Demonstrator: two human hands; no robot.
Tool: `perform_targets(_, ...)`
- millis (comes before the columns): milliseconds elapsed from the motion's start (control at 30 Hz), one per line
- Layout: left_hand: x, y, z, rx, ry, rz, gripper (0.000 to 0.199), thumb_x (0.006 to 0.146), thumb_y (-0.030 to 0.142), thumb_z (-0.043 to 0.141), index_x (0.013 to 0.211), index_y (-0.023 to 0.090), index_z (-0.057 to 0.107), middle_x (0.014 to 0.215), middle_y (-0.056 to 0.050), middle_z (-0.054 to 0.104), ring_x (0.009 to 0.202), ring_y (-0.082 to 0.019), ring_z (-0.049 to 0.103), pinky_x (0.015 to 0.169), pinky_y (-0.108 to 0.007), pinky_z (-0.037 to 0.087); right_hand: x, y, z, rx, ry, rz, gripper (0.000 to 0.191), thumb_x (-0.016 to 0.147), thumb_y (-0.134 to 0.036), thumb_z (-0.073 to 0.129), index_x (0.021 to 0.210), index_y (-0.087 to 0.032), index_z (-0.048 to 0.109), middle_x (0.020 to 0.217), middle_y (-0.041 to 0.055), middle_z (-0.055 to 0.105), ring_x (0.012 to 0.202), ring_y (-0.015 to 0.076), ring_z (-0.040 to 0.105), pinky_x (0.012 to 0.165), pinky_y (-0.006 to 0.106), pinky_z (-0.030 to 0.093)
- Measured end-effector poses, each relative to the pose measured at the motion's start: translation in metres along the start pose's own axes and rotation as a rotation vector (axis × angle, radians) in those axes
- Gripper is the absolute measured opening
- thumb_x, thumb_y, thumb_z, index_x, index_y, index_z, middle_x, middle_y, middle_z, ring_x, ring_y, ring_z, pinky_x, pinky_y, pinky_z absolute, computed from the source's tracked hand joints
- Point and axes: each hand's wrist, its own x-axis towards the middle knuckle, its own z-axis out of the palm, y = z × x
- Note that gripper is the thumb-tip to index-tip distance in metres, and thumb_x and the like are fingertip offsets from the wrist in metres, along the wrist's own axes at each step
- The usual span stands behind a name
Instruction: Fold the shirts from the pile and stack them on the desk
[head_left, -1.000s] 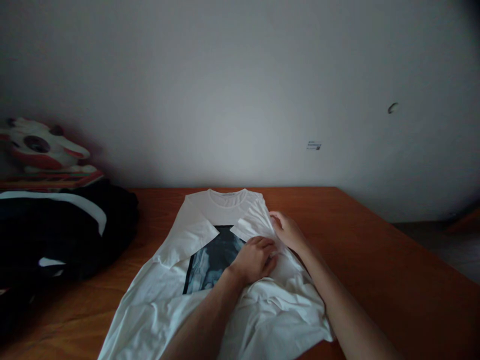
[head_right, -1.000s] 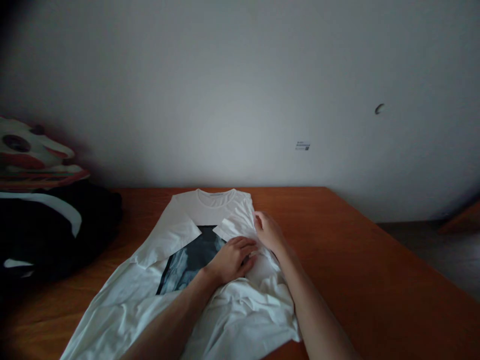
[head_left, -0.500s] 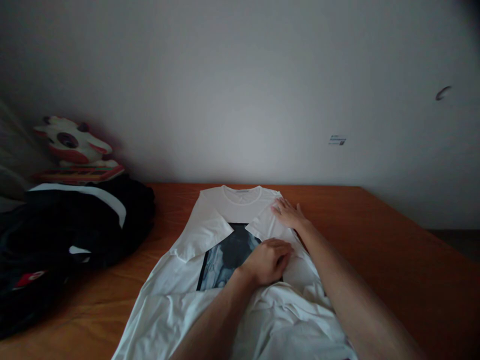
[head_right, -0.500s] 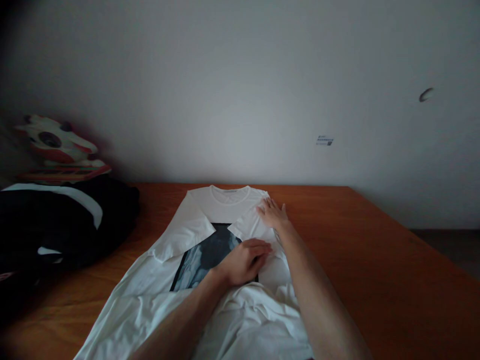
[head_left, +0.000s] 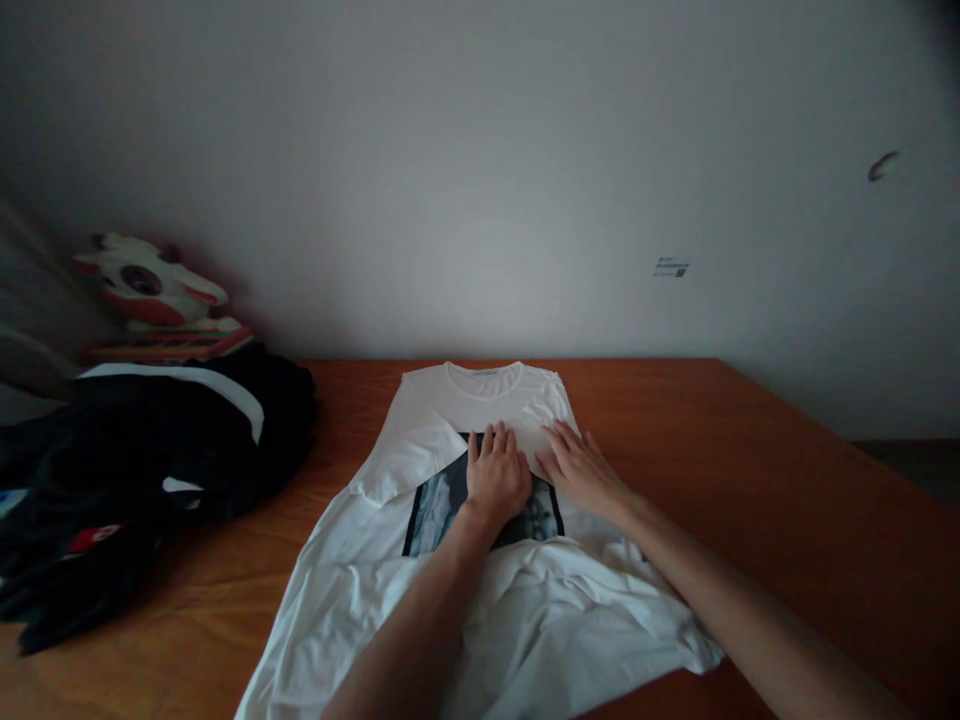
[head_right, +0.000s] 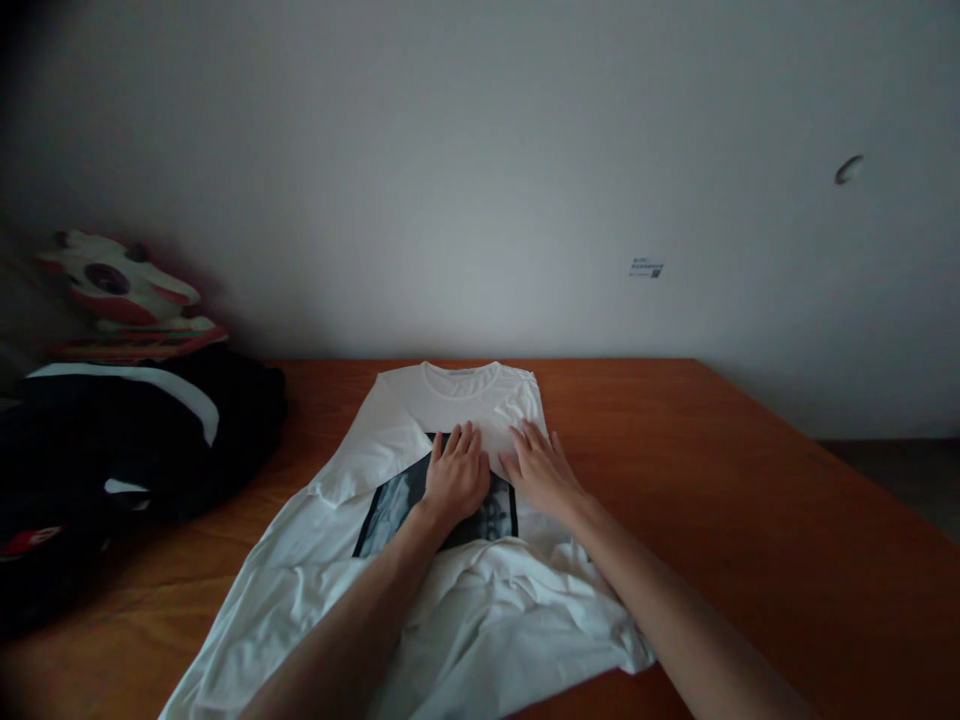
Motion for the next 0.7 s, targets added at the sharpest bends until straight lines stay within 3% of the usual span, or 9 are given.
perform_targets(100, 0.0, -0.003, -0.003, -0.024, 0.022, -0.029, 0.046, 0.083, 0.018, 0.064, 0.129, 0.016, 0.065, 0.155, -0.019, 0.048, 0.152, -0.039, 0.029, 0.125, -0.058, -0.005, -0.018, -0.002, -0.007, 0.011, 0.039, -0.041, 0.058, 0.104, -0.046, 0.033, 0.152, -0.015, 0.041, 0.162, 0.0188, 0.037, 0.151, 0.0324, 0.032, 0.12, 0.06, 0.023)
perform_targets(167, 0.0, -0.003, -0.004, -0.068, 0.03, -0.046, 0.047, 0.083, 0.019, 0.066, 0.129, 0.018, 0.065, 0.156, -0.017, 0.048, 0.153, -0.038, 0.027, 0.125, -0.058, -0.004, -0.029, -0.002, -0.015, 0.01, 0.126, -0.078, 0.055, 0.102, -0.047, 0.038, 0.148, -0.017, 0.047, 0.156, 0.0177, 0.046, 0.145, 0.0318, 0.04, 0.118, 0.055, 0.03)
perform_targets(267, -0.001, -0.004, -0.003, -0.064, 0.021, -0.044, 0.049, 0.083, 0.019, 0.066, 0.132, 0.017, 0.063, 0.156, -0.018, 0.048, 0.154, -0.038, 0.026, 0.125, -0.059, -0.005, -0.049, 0.0, -0.028, -0.019, 0.198, -0.12, 0.041, 0.094, -0.047, 0.056, 0.124, -0.02, 0.064, 0.129, 0.0158, 0.065, 0.121, 0.032, 0.059, 0.102, 0.046, 0.045)
perform_targets(333, -0.001, -0.004, -0.002, -0.013, 0.013, -0.023, 0.051, 0.084, 0.019, 0.065, 0.135, 0.015, 0.062, 0.157, -0.02, 0.046, 0.153, -0.04, 0.027, 0.125, -0.06, -0.005, -0.061, 0.002, -0.035, -0.059, 0.178, -0.154, 0.026, 0.088, -0.043, 0.065, 0.105, -0.023, 0.068, 0.11, 0.0123, 0.07, 0.104, 0.0303, 0.063, 0.092, 0.043, 0.048)
perform_targets(400, 0.0, -0.006, -0.001, 0.043, 0.018, -0.002, 0.052, 0.085, 0.02, 0.063, 0.136, 0.014, 0.061, 0.156, -0.022, 0.047, 0.152, -0.041, 0.029, 0.124, -0.062, -0.003, -0.069, 0.004, -0.04, -0.106, 0.152, -0.19, 0.015, 0.088, -0.036, 0.066, 0.098, -0.024, 0.067, 0.102, 0.0092, 0.071, 0.095, 0.0279, 0.064, 0.086, 0.04, 0.048)
perform_targets(467, 0.0, -0.006, 0.0, 0.143, 0.012, 0.013, 0.052, 0.088, 0.022, 0.06, 0.139, 0.012, 0.06, 0.155, -0.022, 0.048, 0.151, -0.041, 0.031, 0.125, -0.063, 0.001, -0.072, 0.004, -0.042, -0.167, 0.156, -0.227, 0.008, 0.091, -0.027, 0.062, 0.097, -0.025, 0.067, 0.097, 0.0073, 0.071, 0.092, 0.0259, 0.065, 0.083, 0.038, 0.046)
perform_targets(567, 0.0, -0.002, -0.001, 0.457, -0.065, 0.023, 0.054, 0.095, 0.026, 0.048, 0.146, 0.008, 0.053, 0.158, -0.022, 0.043, 0.15, -0.038, 0.034, 0.125, -0.062, 0.012, -0.073, 0.001, -0.044, -0.258, 0.207, -0.308, 0.013, 0.093, -0.015, 0.056, 0.094, -0.023, 0.065, 0.09, 0.006, 0.072, 0.087, 0.0236, 0.065, 0.08, 0.036, 0.043)
perform_targets(700, 0.0, 0.004, -0.004, 0.739, -0.159, 0.025, 0.058, 0.101, 0.031, 0.035, 0.152, 0.006, 0.045, 0.161, -0.02, 0.038, 0.151, -0.034, 0.033, 0.123, -0.061, 0.021, -0.07, -0.006, -0.042, -0.277, 0.277, -0.312, 0.011, 0.093, -0.021, 0.061, 0.103, -0.021, 0.063, 0.093, 0.0064, 0.073, 0.088, 0.0242, 0.066, 0.08, 0.036, 0.041)
